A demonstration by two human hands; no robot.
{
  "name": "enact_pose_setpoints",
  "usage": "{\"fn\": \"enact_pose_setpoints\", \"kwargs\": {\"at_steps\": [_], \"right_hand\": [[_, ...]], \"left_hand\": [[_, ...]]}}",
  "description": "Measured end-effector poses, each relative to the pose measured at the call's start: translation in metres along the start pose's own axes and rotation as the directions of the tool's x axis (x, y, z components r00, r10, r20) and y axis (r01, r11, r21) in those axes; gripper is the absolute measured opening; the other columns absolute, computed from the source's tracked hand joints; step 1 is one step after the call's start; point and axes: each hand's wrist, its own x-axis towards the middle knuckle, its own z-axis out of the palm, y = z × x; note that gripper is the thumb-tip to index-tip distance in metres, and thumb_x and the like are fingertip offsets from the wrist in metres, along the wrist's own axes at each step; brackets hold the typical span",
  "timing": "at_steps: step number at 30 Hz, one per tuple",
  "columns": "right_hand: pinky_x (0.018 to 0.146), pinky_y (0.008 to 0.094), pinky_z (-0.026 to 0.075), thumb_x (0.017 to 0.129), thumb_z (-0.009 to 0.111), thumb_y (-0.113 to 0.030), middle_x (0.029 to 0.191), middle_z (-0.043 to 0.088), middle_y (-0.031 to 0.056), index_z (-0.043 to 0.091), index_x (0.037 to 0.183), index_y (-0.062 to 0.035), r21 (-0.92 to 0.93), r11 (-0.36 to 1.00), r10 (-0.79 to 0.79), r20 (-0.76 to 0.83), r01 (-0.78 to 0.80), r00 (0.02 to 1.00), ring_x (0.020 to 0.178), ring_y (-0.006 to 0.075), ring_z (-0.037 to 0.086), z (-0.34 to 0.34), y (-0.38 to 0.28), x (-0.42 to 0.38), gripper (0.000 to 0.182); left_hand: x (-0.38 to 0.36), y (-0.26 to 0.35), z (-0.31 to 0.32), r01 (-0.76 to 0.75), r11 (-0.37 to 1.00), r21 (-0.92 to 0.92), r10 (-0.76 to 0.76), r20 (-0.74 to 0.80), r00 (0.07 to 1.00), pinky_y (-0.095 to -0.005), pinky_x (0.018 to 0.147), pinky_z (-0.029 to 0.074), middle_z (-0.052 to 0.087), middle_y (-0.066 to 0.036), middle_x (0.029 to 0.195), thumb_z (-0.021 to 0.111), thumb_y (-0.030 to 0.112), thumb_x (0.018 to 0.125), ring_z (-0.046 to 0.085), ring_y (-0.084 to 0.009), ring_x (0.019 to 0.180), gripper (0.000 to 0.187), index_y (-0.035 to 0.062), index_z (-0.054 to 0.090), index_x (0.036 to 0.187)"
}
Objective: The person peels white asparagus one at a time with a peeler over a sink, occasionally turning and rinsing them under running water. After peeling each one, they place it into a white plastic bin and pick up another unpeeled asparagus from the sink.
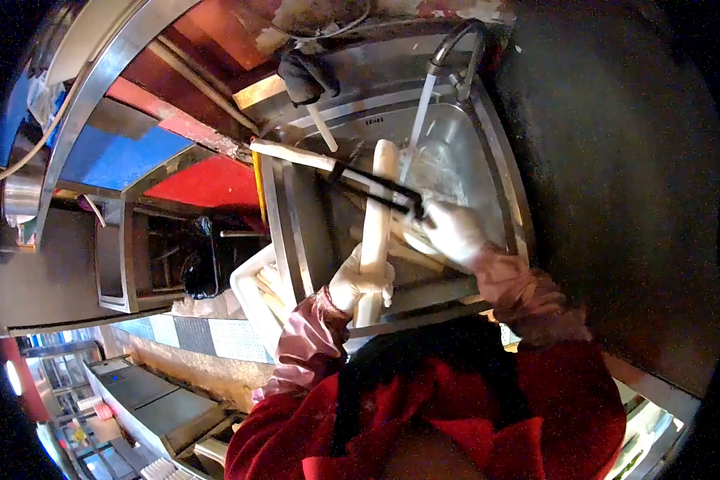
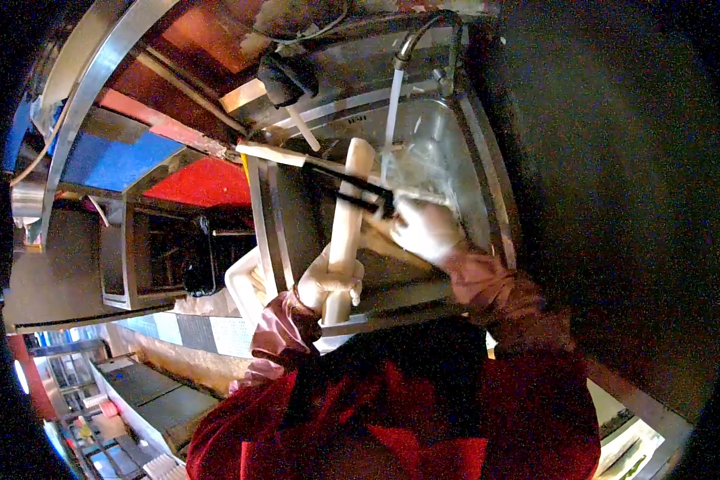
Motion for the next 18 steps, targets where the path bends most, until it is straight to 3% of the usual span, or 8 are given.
{"fn": "enact_pose_setpoints", "kwargs": {"at_steps": [2,6,8,9,10,12,15,18], "right_hand": [[0.052,0.0390,0.047,0.076,0.066,-0.025,0.069,0.058,0.0105,0.055,0.088,-0.0079,-0.039,0.976,-0.218,-0.127,0.214,0.968,0.058,0.0267,0.060,0.010,0.002,0.004,0.024],[0.056,0.0408,0.048,0.078,0.062,-0.024,0.075,0.063,0.0134,0.061,0.097,-0.0100,-0.126,0.945,0.313,0.083,-0.302,0.946,0.064,0.0314,0.062,0.004,0.053,0.049,0.024],[0.058,0.0402,0.048,0.080,0.060,-0.024,0.080,0.065,0.0135,0.060,0.097,-0.0094,-0.146,0.947,0.298,0.075,-0.286,0.952,0.069,0.0320,0.063,-0.007,0.072,0.054,0.023],[0.059,0.0400,0.048,0.079,0.061,-0.026,0.078,0.065,0.0142,0.061,0.095,-0.0090,0.139,0.907,0.374,0.162,-0.397,0.913,0.070,0.0318,0.063,-0.021,0.053,0.047,0.023],[0.058,0.0399,0.048,0.077,0.063,-0.028,0.076,0.063,0.0143,0.060,0.096,-0.0097,-0.093,0.954,0.293,0.102,-0.284,0.951,0.068,0.0312,0.062,-0.010,0.048,0.044,0.026],[0.057,0.0401,0.048,0.075,0.066,-0.028,0.072,0.060,0.0135,0.058,0.093,-0.0097,-0.099,0.969,0.245,0.230,-0.227,0.942,0.064,0.0309,0.060,-0.002,0.018,0.022,0.027],[0.055,0.0424,0.046,0.074,0.066,-0.028,0.069,0.058,0.0126,0.052,0.083,-0.0086,0.001,0.992,-0.128,-0.032,0.128,0.991,0.062,0.0312,0.059,0.022,0.009,0.004,0.025],[0.056,0.0410,0.047,0.071,0.069,-0.026,0.070,0.060,0.0140,0.058,0.097,-0.0068,-0.153,0.925,0.374,0.195,-0.348,0.907,0.063,0.0306,0.060,0.023,0.047,0.035,0.034]], "left_hand": [[-0.001,0.000,-0.002,0.000,1.000,0.019,0.000,-0.026,1.000,-0.0299,0.050,0.047,0.053,-0.010,0.069,0.063,-0.008,0.070,0.056,-0.0203,0.058,0.067,0.0019,0.032,0.129],[-0.019,0.002,-0.009,0.021,0.990,0.140,-0.008,-0.089,0.996,-0.0284,0.055,0.047,0.051,-0.009,0.080,0.065,-0.008,0.065,0.054,-0.0171,0.063,0.062,0.0044,0.036,0.118],[-0.027,0.011,0.000,0.112,0.955,0.275,-0.059,-0.195,0.979,-0.0292,0.057,0.048,0.052,-0.009,0.082,0.065,-0.009,0.064,0.055,-0.0175,0.065,0.066,0.0041,0.034,0.122],[-0.025,0.009,-0.003,0.109,0.955,0.275,-0.056,-0.195,0.979,-0.0292,0.057,0.048,0.052,-0.009,0.082,0.065,-0.009,0.064,0.055,-0.0175,0.065,0.066,0.0041,0.034,0.122],[-0.025,0.004,-0.007,0.097,0.963,0.250,-0.043,-0.213,0.976,-0.0294,0.058,0.048,0.052,-0.009,0.083,0.065,-0.009,0.064,0.055,-0.0176,0.066,0.069,0.0042,0.032,0.124],[-0.026,-0.004,-0.015,0.091,0.971,0.220,-0.038,-0.234,0.971,-0.0295,0.060,0.048,0.052,-0.009,0.084,0.065,-0.009,0.064,0.056,-0.0178,0.067,0.072,0.0042,0.031,0.126],[-0.018,-0.004,-0.018,0.043,0.983,0.181,-0.012,-0.165,0.986,-0.0299,0.066,0.048,0.051,-0.008,0.081,0.068,-0.003,0.070,0.055,-0.0176,0.072,0.070,0.0036,0.029,0.128],[-0.019,-0.004,-0.016,0.036,0.832,0.554,0.094,-0.205,0.974,-0.0308,0.067,0.048,0.051,-0.008,0.082,0.067,-0.003,0.070,0.055,-0.0189,0.073,0.071,0.0035,0.028,0.130]]}}
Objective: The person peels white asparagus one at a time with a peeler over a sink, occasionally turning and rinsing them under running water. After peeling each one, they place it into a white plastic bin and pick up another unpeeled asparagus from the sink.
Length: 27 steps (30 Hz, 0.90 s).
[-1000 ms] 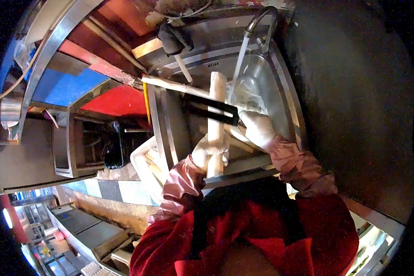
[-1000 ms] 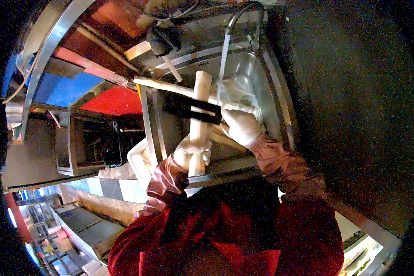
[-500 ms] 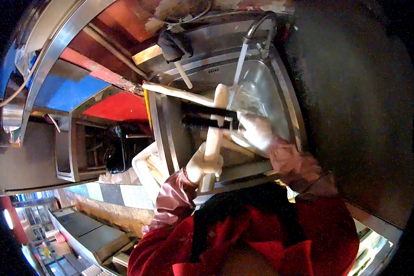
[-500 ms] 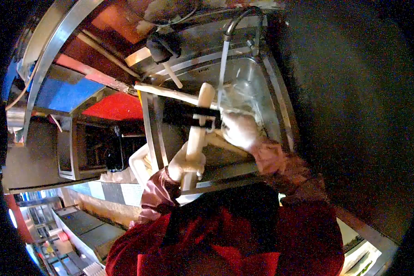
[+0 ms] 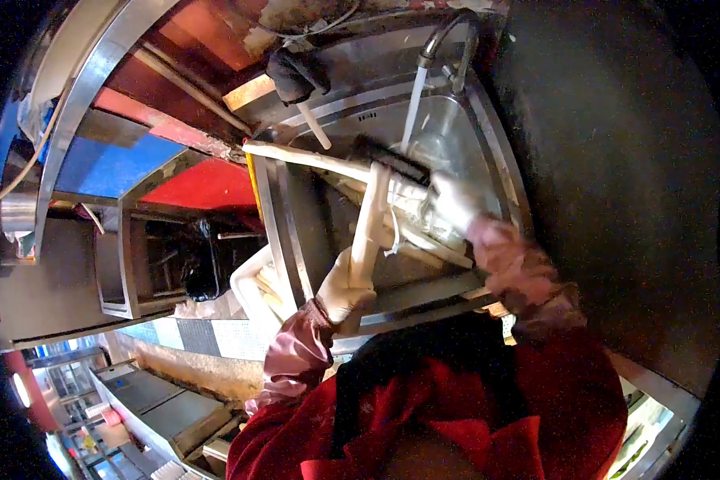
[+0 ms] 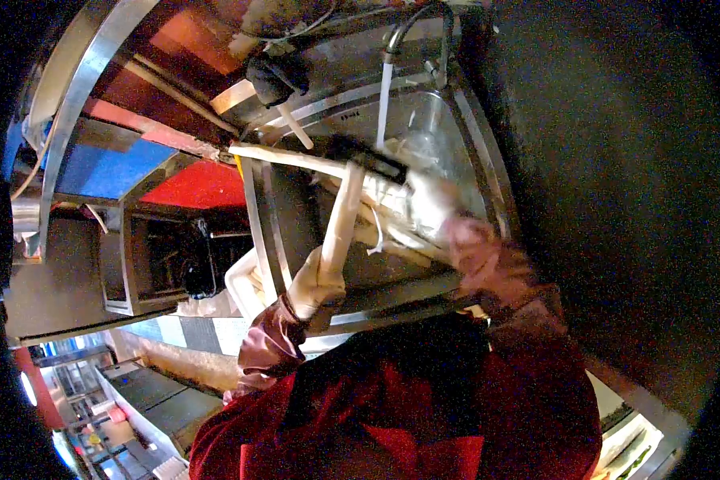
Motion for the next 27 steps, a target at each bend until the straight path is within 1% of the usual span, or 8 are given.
{"fn": "enact_pose_setpoints", "kwargs": {"at_steps": [4,7,12,16,17,19,21,27], "right_hand": [[0.048,0.0358,0.045,0.072,0.070,-0.017,0.062,0.059,0.0076,0.059,0.085,-0.0005,0.550,0.794,0.182,0.196,-0.261,0.964,0.049,0.0204,0.055,-0.011,0.037,0.036,0.023],[0.047,0.0243,0.041,0.078,0.070,-0.021,0.067,0.056,0.0011,0.059,0.088,-0.0045,0.872,0.453,-0.079,0.246,-0.185,0.966,0.059,0.0088,0.053,-0.032,0.021,0.042,0.022],[0.044,0.0243,0.038,0.075,0.073,-0.034,0.074,0.060,0.0009,0.064,0.095,-0.0051,0.895,0.152,-0.029,0.428,-0.419,0.903,0.060,0.0096,0.051,-0.048,0.002,0.063,0.036],[0.050,0.0210,0.037,0.081,0.063,-0.035,0.089,0.063,-0.0020,0.063,0.105,-0.0148,0.869,0.277,-0.118,0.455,-0.411,0.882,0.068,0.0070,0.053,-0.040,0.032,0.054,0.031],[0.054,0.0251,0.045,0.082,0.063,-0.028,0.090,0.062,0.0011,0.062,0.104,-0.0128,0.884,0.205,-0.048,0.437,-0.420,0.898,0.073,0.0109,0.057,-0.040,0.034,0.041,0.026],[0.067,0.0338,0.055,0.080,0.064,-0.021,0.090,0.062,0.0063,0.059,0.102,-0.0084,0.865,-0.060,-0.077,0.493,-0.498,0.867,0.082,0.0171,0.060,-0.037,0.042,0.027,0.026],[0.067,0.0350,0.056,0.080,0.065,-0.021,0.090,0.062,0.0101,0.058,0.100,-0.0056,0.897,-0.122,-0.026,0.424,-0.424,0.905,0.080,0.0196,0.061,-0.032,0.047,0.016,0.026],[0.053,0.0319,0.053,0.081,0.065,-0.023,0.086,0.064,0.0116,0.059,0.098,-0.0012,0.942,-0.273,-0.010,0.199,-0.194,0.980,0.066,0.0186,0.062,-0.023,0.027,-0.005,0.029]], "left_hand": [[0.000,0.004,-0.006,-0.102,0.982,0.159,0.101,0.016,0.995,-0.0321,0.065,0.049,0.052,-0.008,0.083,0.066,-0.002,0.071,0.056,-0.0203,0.070,0.072,0.0032,0.027,0.131],[0.013,0.020,-0.014,0.255,0.815,-0.520,-0.101,0.307,0.946,-0.0321,0.053,0.051,0.054,-0.011,0.086,0.068,0.004,0.069,0.057,-0.0209,0.064,0.074,0.0051,0.027,0.131],[0.030,0.014,-0.029,0.487,0.544,-0.684,-0.044,0.556,0.830,-0.0284,0.046,0.049,0.050,-0.020,0.105,0.067,0.019,0.077,0.057,-0.0203,0.058,0.071,0.0043,0.027,0.133],[0.062,0.046,-0.047,0.382,0.488,-0.785,0.096,0.483,0.870,-0.0257,0.050,0.054,0.039,-0.029,0.126,0.069,0.028,0.078,0.063,-0.0250,0.080,0.080,0.0066,0.020,0.138],[0.080,0.039,-0.057,-0.002,0.852,-0.524,0.213,0.342,0.915,-0.0283,0.059,0.055,0.042,-0.025,0.125,0.066,0.033,0.079,0.060,-0.0270,0.085,0.076,0.0073,0.024,0.138],[0.113,0.054,-0.068,0.083,0.789,-0.609,0.197,0.379,0.904,-0.0385,0.081,0.050,0.040,-0.024,0.130,0.061,0.044,0.081,0.053,-0.0335,0.101,0.075,0.0077,0.027,0.138],[0.130,0.065,-0.064,0.332,0.373,-0.867,0.196,0.423,0.885,-0.0490,0.094,0.042,0.040,-0.022,0.132,0.054,0.059,0.079,0.046,-0.0394,0.114,0.080,0.0093,0.030,0.137],[0.243,0.034,-0.015,-0.106,0.522,-0.847,0.209,0.006,0.978,-0.0477,0.097,0.035,0.048,-0.014,0.116,0.059,0.057,0.078,0.045,-0.0289,0.110,0.066,0.0107,0.045,0.123]]}}
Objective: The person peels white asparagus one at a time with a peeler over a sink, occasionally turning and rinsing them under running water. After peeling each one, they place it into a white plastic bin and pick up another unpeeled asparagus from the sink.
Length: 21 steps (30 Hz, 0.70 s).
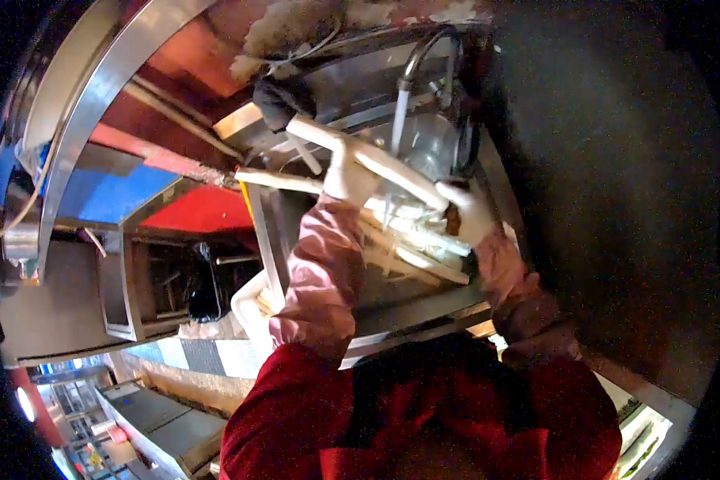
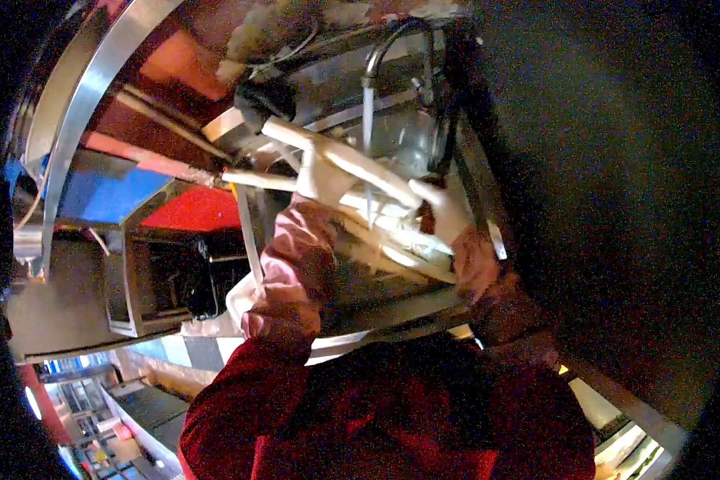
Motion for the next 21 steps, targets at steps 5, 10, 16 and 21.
{"fn": "enact_pose_setpoints", "kwargs": {"at_steps": [5,10,16,21], "right_hand": [[0.051,0.0281,0.047,0.080,0.065,-0.012,0.076,0.061,0.0057,0.061,0.091,-0.0033,-0.128,0.985,-0.148,-0.251,0.119,0.957,0.061,0.0145,0.060,0.032,0.016,-0.020,0.015],[0.053,0.0282,0.046,0.077,0.067,-0.015,0.067,0.059,0.0044,0.059,0.084,0.0004,-0.761,0.643,-0.397,-0.232,0.089,0.888,0.058,0.0126,0.058,-0.009,0.013,-0.022,0.018],[0.065,0.0363,0.049,0.074,0.067,-0.014,0.075,0.061,0.0159,0.059,0.093,0.0001,-0.985,-0.018,-0.489,0.159,0.172,0.858,0.071,0.0296,0.061,-0.002,-0.008,-0.044,0.025],[0.066,0.0434,0.048,0.076,0.062,-0.017,0.079,0.062,0.0171,0.059,0.102,-0.0071,-0.934,-0.347,-0.315,0.201,0.085,0.927,0.076,0.0347,0.061,0.001,-0.021,-0.012,0.028]], "left_hand": [[0.001,-0.030,0.045,0.098,0.991,0.091,-0.106,0.086,0.991,-0.0396,0.071,0.051,0.058,-0.011,0.083,0.062,0.017,0.075,0.058,-0.0257,0.077,0.036,0.0028,0.050,0.106],[-0.020,-0.037,0.037,0.409,0.900,-0.152,-0.367,0.242,0.898,-0.0400,0.063,0.052,0.059,-0.017,0.094,0.065,0.014,0.069,0.061,-0.0290,0.075,0.049,-0.0056,0.050,0.111],[-0.062,-0.027,0.024,0.407,0.869,0.283,-0.436,0.046,0.899,-0.0329,0.070,0.048,0.058,-0.011,0.099,0.075,0.018,0.069,0.057,-0.0214,0.083,0.051,-0.0006,0.052,0.111],[-0.108,-0.026,0.039,0.208,0.806,0.554,-0.310,0.095,0.946,-0.0322,0.061,0.048,0.057,-0.008,0.080,0.070,0.010,0.072,0.057,-0.0189,0.068,0.056,0.0011,0.043,0.120]]}}
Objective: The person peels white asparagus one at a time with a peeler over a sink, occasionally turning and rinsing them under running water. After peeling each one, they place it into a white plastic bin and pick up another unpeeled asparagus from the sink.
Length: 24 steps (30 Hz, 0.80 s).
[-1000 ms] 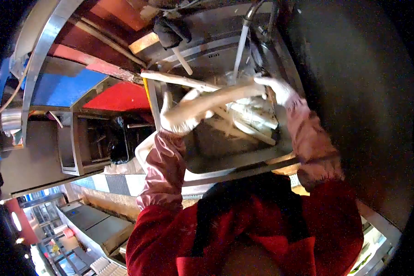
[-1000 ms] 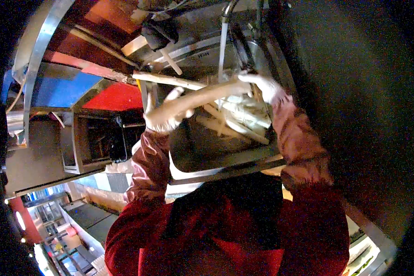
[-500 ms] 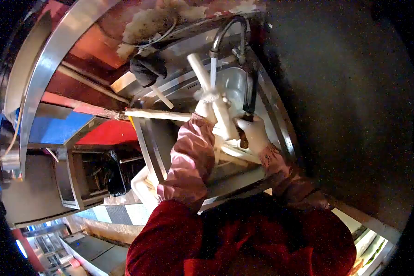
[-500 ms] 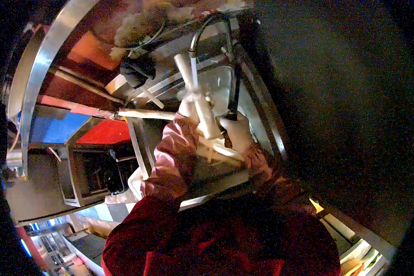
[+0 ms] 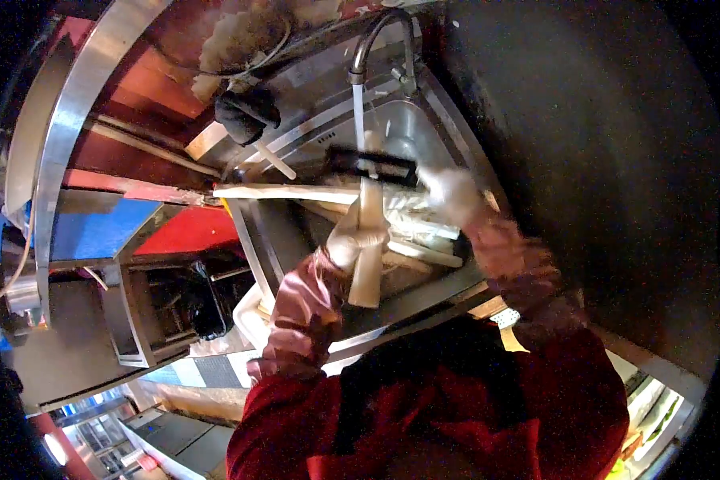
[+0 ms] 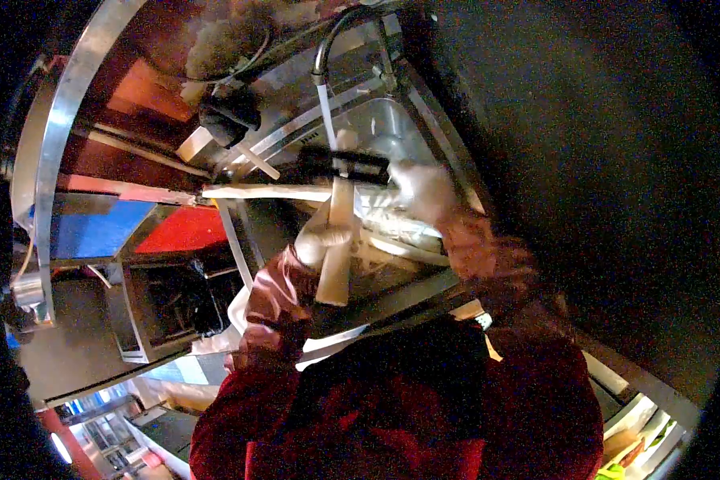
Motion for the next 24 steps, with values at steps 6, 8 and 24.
{"fn": "enact_pose_setpoints", "kwargs": {"at_steps": [6,8,24], "right_hand": [[0.047,0.0322,0.045,0.073,0.069,-0.016,0.067,0.059,0.0106,0.058,0.087,-0.0001,0.522,0.787,0.322,0.109,-0.330,0.940,0.050,0.0186,0.056,0.008,0.041,0.033,0.024],[0.040,0.0270,0.039,0.075,0.067,-0.010,0.063,0.056,0.0057,0.056,0.082,-0.0001,0.816,0.403,0.332,0.292,-0.415,0.897,0.045,0.0113,0.051,0.011,0.029,0.018,0.016],[0.060,0.0395,0.046,0.071,0.066,-0.020,0.077,0.056,0.0107,0.054,0.086,-0.0068,0.132,0.914,-0.342,-0.260,0.384,0.903,0.068,0.0281,0.058,0.015,-0.052,-0.055,0.023]], "left_hand": [[-0.053,-0.005,0.006,0.151,0.772,-0.618,-0.178,0.018,0.984,-0.0378,0.075,0.052,0.056,-0.016,0.105,0.063,0.030,0.084,0.059,-0.0267,0.086,0.057,0.0006,0.039,0.127],[-0.060,-0.010,0.002,0.111,0.687,-0.718,-0.091,0.067,0.994,-0.0428,0.076,0.052,0.055,-0.018,0.107,0.058,0.031,0.087,0.059,-0.0302,0.087,0.055,-0.0002,0.039,0.127],[-0.041,-0.021,-0.014,0.058,0.295,0.954,0.405,-0.180,0.897,-0.0354,0.066,0.051,0.062,-0.012,0.079,0.063,0.010,0.077,0.062,-0.0249,0.076,0.014,0.0029,0.060,0.089]]}}
